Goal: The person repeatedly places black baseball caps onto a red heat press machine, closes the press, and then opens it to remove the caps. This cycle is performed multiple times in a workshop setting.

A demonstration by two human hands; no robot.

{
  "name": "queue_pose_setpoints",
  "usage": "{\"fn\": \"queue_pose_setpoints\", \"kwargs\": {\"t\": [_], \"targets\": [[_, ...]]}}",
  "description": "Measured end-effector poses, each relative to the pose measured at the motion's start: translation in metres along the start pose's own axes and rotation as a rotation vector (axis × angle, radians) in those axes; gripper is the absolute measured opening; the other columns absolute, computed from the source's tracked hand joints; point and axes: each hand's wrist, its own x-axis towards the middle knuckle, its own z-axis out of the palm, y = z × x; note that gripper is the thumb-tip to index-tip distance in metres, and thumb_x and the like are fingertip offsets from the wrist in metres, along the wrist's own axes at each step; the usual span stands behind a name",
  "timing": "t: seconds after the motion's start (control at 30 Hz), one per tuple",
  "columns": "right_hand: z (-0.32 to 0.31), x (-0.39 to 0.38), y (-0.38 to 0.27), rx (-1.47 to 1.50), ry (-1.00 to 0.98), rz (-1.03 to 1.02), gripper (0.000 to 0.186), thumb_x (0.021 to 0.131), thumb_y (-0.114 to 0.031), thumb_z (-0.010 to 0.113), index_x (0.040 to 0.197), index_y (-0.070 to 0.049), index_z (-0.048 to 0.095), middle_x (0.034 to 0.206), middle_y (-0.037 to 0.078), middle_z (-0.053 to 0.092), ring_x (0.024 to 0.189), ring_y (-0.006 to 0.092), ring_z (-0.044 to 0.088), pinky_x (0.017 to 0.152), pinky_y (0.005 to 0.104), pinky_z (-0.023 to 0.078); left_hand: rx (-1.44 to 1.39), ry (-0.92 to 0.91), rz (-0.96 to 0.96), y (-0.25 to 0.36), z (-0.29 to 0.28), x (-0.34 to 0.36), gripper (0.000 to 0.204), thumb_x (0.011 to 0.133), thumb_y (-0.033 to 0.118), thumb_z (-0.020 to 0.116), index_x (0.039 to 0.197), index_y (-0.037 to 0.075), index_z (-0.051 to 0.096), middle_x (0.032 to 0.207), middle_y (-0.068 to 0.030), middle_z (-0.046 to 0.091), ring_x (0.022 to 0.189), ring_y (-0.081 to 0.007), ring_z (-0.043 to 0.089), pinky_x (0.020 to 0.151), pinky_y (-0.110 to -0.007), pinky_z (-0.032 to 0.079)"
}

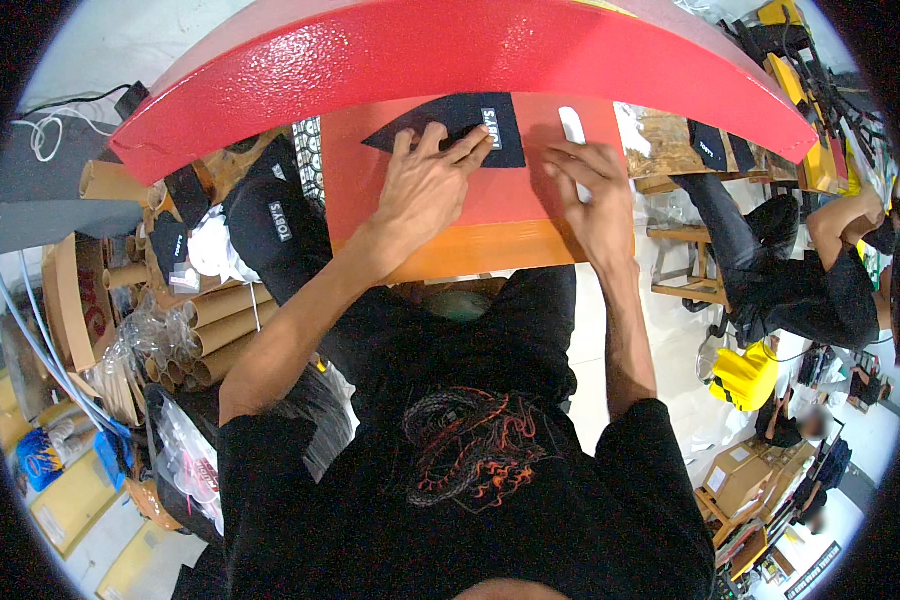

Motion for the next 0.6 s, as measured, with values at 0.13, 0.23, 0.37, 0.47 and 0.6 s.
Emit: {"fn": "queue_pose_setpoints", "kwargs": {"t": [0.13, 0.23, 0.37, 0.47, 0.6], "targets": [[0.024, 0.034, 0.011, -0.067, -0.151, -0.309, 0.028, 0.085, -0.008, 0.073, 0.113, -0.006, 0.077, 0.131, 0.005, 0.071, 0.121, 0.0281, 0.061, 0.106, 0.0455, 0.048, -0.041, -0.009, -0.016, 0.000, 0.000, 0.002, 0.060, 0.083, 0.014, 0.067, 0.142, 0.013, 0.062, 0.153, 0.0051, 0.055, 0.110, -0.0249, 0.052, 0.093, -0.042, 0.041], [0.031, 0.042, 0.022, -0.131, -0.204, -0.423, 0.035, 0.085, -0.008, 0.070, 0.119, -0.007, 0.075, 0.133, 0.004, 0.070, 0.126, 0.0275, 0.058, 0.112, 0.0459, 0.045, -0.034, -0.014, -0.007, 0.000, 0.000, 0.000, 0.061, 0.081, 0.015, 0.069, 0.142, 0.013, 0.062, 0.151, 0.0043, 0.056, 0.109, -0.0242, 0.052, 0.093, -0.042, 0.041], [0.029, 0.044, 0.030, -0.217, -0.233, -0.504, 0.040, 0.086, -0.008, 0.068, 0.125, -0.009, 0.073, 0.133, 0.004, 0.070, 0.128, 0.0269, 0.057, 0.116, 0.0468, 0.042, -0.039, 0.000, -0.014, 0.000, 0.001, -0.001, 0.062, 0.081, 0.015, 0.070, 0.143, 0.012, 0.061, 0.148, 0.0039, 0.057, 0.109, -0.0237, 0.053, 0.092, -0.042, 0.040], [0.027, 0.046, 0.028, -0.221, -0.252, -0.519, 0.041, 0.086, -0.008, 0.068, 0.127, -0.010, 0.072, 0.133, 0.004, 0.070, 0.129, 0.0265, 0.057, 0.117, 0.0467, 0.042, -0.040, -0.005, -0.022, 0.001, 0.001, -0.002, 0.062, 0.082, 0.015, 0.069, 0.143, 0.012, 0.060, 0.147, 0.0035, 0.058, 0.108, -0.0237, 0.052, 0.092, -0.043, 0.040], [0.027, 0.047, 0.031, -0.232, -0.267, -0.537, 0.041, 0.087, -0.008, 0.067, 0.128, -0.010, 0.072, 0.134, 0.004, 0.070, 0.127, 0.0255, 0.058, 0.114, 0.0464, 0.044, -0.044, 0.005, -0.023, 0.001, 0.002, -0.002, 0.062, 0.082, 0.015, 0.069, 0.143, 0.011, 0.060, 0.148, 0.0031, 0.057, 0.107, -0.0235, 0.052, 0.092, -0.043, 0.040]]}}
